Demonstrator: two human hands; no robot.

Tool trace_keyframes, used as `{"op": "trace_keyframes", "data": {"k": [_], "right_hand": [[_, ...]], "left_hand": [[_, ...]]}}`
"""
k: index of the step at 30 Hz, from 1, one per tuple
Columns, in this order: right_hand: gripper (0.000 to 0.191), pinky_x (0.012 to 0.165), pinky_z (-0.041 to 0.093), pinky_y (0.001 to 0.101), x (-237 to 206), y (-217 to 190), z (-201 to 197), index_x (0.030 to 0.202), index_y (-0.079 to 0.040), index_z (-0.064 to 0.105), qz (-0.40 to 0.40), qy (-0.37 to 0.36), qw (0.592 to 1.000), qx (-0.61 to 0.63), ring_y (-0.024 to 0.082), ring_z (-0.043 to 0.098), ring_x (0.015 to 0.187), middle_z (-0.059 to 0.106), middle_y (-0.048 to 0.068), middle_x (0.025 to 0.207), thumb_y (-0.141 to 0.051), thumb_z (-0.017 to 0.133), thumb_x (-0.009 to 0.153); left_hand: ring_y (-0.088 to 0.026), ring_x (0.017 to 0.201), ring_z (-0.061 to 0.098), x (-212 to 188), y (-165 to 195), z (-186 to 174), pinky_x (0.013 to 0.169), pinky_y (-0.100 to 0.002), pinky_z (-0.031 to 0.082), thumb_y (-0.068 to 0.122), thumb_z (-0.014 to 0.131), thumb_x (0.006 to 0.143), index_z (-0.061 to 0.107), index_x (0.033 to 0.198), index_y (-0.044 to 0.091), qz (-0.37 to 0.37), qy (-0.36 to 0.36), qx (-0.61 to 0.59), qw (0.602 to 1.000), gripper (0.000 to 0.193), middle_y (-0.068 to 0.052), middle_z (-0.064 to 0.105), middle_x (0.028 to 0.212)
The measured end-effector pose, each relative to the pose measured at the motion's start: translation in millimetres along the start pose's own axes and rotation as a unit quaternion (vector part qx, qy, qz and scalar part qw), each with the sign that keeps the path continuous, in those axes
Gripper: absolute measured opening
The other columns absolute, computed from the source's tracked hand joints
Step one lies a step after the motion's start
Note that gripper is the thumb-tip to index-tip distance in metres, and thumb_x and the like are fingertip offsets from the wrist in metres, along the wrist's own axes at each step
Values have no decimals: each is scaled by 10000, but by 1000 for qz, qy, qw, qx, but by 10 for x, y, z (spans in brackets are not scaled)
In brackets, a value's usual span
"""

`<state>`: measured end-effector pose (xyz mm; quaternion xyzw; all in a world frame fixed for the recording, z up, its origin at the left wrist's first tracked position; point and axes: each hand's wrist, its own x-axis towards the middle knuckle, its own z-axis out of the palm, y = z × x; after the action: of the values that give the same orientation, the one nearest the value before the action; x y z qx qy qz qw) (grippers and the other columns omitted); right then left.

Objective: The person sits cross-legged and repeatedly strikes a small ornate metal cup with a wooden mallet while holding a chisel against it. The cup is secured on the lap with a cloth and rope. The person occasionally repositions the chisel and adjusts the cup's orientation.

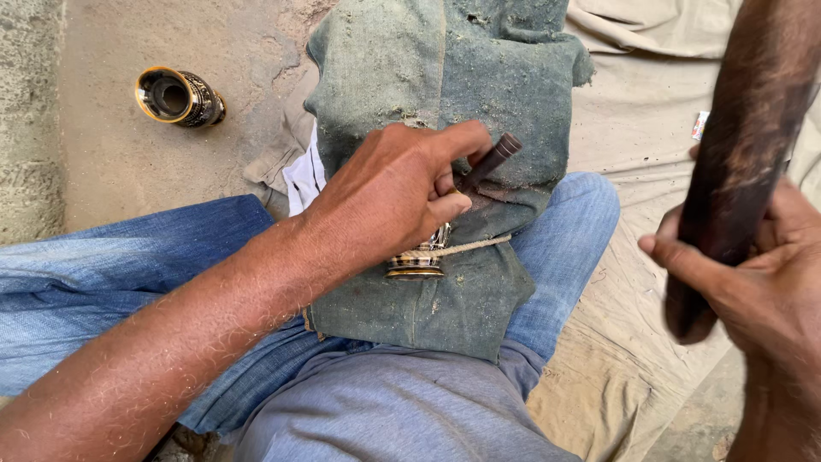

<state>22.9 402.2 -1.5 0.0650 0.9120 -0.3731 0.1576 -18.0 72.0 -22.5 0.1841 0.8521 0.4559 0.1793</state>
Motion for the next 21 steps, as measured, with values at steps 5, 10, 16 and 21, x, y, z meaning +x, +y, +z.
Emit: {"op": "trace_keyframes", "data": {"k": [5, 10, 16, 21], "right_hand": [[411, 522, 554, 430, -40, 155, -23, 1157, 41, 673, 109, 21, 992, -53, 245, 646, 622, 706, 150, 821, -31, 893, 817], [561, 689, 577, 349, -132, 219, 38, 1280, -6, 666, 9, -67, 997, -39, 187, 659, 763, 711, 117, 890, -13, 877, 760], [694, 598, 538, 258, -102, 146, 27, 1485, -114, 512, 26, 75, 982, 169, 103, 661, 731, 666, 28, 916, -93, 821, 863], [522, 647, 611, 361, 73, 185, -110, 1279, -14, 586, -117, -60, 981, -141, 241, 697, 692, 697, 159, 844, 55, 830, 824]], "left_hand": [[-244, 716, 731, 53, 36, -2, 649, -427, 552, 85, 818, 802, 666, 1185, 104, 16, -34, 10, 999, 413, -96, 717, 764], [-216, 683, 733, 47, 49, -1, 637, -414, 559, 117, 805, 841, 663, 1200, 103, -15, -51, 11, 999, 386, -81, 725, 751], [-184, 687, 729, -39, -4, 35, 603, -371, 583, 118, 797, 880, 626, 1198, 97, -15, 10, -12, 1000, 361, -57, 682, 726], [-199, 689, 682, -73, -28, 43, 600, -380, 543, 130, 833, 854, 634, 1253, 116, 63, 33, 2, 997, 446, -61, 684, 772]]}}
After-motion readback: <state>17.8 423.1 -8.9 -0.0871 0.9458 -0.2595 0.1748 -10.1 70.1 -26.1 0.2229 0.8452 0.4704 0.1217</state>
